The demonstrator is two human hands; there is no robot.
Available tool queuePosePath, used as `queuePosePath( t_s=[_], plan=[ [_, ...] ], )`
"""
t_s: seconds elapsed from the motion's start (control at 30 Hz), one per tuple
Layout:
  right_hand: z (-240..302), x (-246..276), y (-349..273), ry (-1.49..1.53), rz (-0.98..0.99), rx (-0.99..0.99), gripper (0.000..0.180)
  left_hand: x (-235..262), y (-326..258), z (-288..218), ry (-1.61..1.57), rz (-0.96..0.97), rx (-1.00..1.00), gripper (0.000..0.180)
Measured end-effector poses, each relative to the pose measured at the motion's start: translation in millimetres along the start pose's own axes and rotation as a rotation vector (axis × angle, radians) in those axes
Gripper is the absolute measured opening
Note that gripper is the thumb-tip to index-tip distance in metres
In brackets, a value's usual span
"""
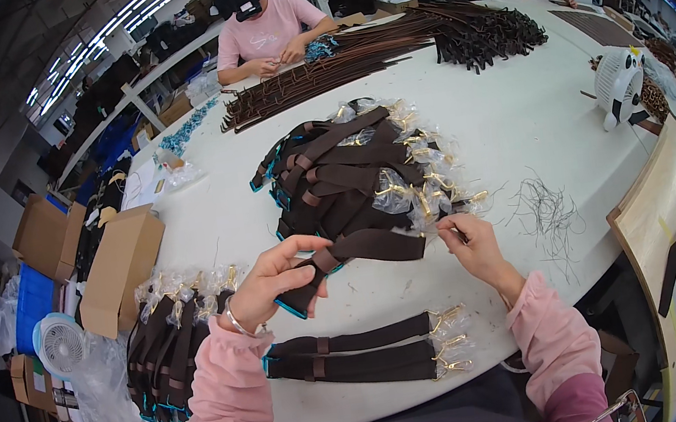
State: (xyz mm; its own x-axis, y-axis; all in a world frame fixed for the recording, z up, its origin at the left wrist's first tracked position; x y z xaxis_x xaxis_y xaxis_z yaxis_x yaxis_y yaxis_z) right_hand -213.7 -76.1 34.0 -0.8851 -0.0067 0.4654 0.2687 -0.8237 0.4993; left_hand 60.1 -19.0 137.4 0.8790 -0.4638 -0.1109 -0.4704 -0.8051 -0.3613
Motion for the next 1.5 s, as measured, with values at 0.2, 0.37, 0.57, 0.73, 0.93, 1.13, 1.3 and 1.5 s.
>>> queuePosePath(
  t_s=[0.2,0.37,0.57,0.73,0.93,1.13,1.3,1.5],
  plan=[
    [7,-18,-13,-0.133,0.383,0.122,0.029,97,-5,88,0.612,-0.196,0.263,0.037],
    [25,-53,-18,-0.212,0.604,0.164,0.035,69,8,100,1.694,-0.549,-0.03,0.046],
    [-6,-63,-14,-0.176,0.497,0.147,0.025,3,40,103,1.561,-0.448,-0.502,0.053],
    [23,-57,-10,-0.072,0.434,0.157,0.033,8,52,123,1.593,-0.454,-0.524,0.039],
    [18,-68,-19,-0.088,0.492,0.164,0.035,-2,60,111,1.407,-0.372,-0.488,0.026],
    [28,-55,-19,-0.31,0.525,0.384,0.03,-26,57,104,1.78,-0.436,-0.762,0.02],
    [34,-47,-1,-0.201,0.189,0.336,0.036,-36,57,125,1.78,-0.393,-0.682,0.04],
    [44,-84,11,-0.436,0.439,0.324,0.03,-41,58,125,1.768,-0.303,-0.631,0.045]
  ],
)
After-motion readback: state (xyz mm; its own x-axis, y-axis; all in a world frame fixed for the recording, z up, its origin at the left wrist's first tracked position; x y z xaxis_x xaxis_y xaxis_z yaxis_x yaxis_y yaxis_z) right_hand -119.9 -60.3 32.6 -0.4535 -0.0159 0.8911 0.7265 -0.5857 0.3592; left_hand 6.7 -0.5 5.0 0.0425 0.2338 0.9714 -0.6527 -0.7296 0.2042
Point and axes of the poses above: each hand's wrist, its own y-axis towards the middle knuckle, its own x-axis out of the back of the hand, z = x × y, the point moved 5 cm from there along y, towards the middle knuckle, and after that the axes turned 11 degrees about x, right-handed, at the moved point
